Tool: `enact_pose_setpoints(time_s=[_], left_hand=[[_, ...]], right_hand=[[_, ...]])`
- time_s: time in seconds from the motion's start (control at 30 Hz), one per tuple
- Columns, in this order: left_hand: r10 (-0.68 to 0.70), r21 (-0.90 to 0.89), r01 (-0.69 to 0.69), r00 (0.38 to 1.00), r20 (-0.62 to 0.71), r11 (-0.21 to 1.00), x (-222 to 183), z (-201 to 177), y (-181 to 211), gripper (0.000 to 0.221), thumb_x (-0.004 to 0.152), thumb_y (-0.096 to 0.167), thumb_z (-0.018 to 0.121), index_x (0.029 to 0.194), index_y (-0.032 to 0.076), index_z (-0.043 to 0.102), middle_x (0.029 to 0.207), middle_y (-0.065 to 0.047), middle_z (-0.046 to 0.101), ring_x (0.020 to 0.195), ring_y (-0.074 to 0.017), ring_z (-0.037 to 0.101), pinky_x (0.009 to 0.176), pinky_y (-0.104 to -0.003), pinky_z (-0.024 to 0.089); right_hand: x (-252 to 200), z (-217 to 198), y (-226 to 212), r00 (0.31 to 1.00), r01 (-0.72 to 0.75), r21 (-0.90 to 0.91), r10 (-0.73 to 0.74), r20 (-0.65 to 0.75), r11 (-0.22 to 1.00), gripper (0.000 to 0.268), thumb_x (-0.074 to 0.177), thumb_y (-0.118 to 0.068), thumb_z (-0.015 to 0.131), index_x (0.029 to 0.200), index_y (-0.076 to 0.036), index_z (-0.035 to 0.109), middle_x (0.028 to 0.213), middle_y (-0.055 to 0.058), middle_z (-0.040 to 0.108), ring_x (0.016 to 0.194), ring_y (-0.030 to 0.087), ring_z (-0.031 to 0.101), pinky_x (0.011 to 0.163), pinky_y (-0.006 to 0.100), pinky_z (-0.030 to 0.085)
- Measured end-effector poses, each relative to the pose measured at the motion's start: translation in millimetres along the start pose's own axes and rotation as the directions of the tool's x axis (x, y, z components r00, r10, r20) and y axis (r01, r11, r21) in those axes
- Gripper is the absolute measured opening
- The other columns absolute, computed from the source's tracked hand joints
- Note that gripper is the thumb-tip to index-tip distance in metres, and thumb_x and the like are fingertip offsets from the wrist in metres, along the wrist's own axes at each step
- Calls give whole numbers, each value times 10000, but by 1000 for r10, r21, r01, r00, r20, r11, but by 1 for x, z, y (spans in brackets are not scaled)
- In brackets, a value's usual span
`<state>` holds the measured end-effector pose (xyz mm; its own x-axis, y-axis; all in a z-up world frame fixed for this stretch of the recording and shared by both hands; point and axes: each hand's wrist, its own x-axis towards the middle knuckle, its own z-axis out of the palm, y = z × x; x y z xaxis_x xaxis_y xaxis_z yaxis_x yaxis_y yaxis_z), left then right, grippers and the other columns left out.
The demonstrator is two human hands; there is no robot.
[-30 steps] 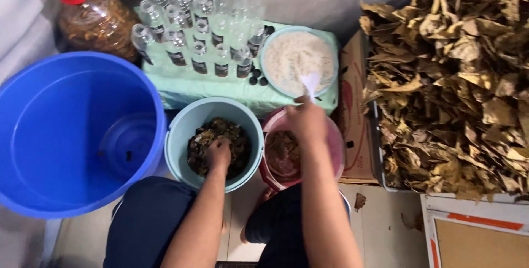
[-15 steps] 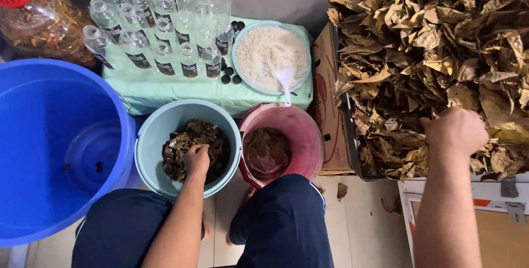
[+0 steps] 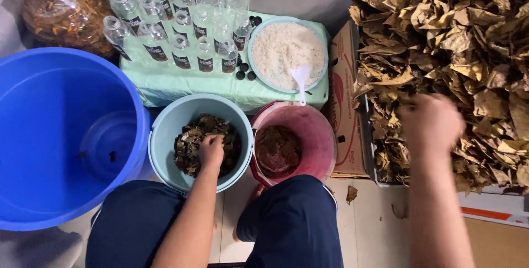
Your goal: Preparing a mixture for charcoal briquettes by crushing dried leaves and mixing them with powder and liquid in a bucket.
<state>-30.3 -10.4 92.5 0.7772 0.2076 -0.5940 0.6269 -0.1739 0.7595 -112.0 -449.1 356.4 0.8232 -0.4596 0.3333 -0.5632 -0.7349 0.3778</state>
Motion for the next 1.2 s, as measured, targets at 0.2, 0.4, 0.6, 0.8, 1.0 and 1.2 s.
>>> enact_pose_setpoints(time_s=[0.2,0.4,0.6,0.8,1.0,1.2], left_hand=[[72,-256,-12,971,229,967,-24,-4,40,338,1104,206,491,1290,-40,630,1252,-239,634,1159,-322,678,1012,-462,598],[88,-569,332,805,586,752,-86,-26,115,817,1102,547,269,1589,-108,264,1584,-387,308,1500,-526,280,1281,-632,290],[6,-606,345,866,499,717,-9,-2,57,640,1124,308,477,1649,78,193,1560,-241,427,1357,-402,532,1206,-578,460],[-187,-525,295,950,249,799,4,9,19,256,1077,263,505,1189,52,599,830,-29,503,716,-150,507,640,-274,569],[-250,-593,287,957,146,752,5,1,3,263,959,313,657,884,65,613,682,-25,457,484,-101,304,389,-236,236],[-176,-599,268,962,208,755,32,16,-32,396,1130,278,405,1162,-55,617,932,-185,702,689,-241,653,668,-373,613]], right_hand=[[-36,-37,-180,945,180,445,-280,170,877,233,773,-243,797,1002,-207,824,834,133,738,860,382,750,743,527,625],[-85,-51,-318,739,397,692,-657,149,603,172,884,-116,652,1010,-102,767,894,137,756,845,371,774,677,492,647],[-98,-52,-299,491,283,902,-857,156,327,224,841,-166,668,1017,-118,799,929,168,770,868,424,755,749,489,627],[-33,-78,-162,627,378,739,-742,238,557,249,862,-157,686,1051,-53,811,928,235,768,926,457,731,838,524,593],[33,5,3,849,5,-144,71,523,990,431,1011,-539,671,949,-134,806,752,54,752,595,159,671,519,302,552],[43,103,127,980,-184,-420,197,-13,888,790,792,-811,783,1157,-112,745,1028,113,762,916,224,703,674,367,593]])
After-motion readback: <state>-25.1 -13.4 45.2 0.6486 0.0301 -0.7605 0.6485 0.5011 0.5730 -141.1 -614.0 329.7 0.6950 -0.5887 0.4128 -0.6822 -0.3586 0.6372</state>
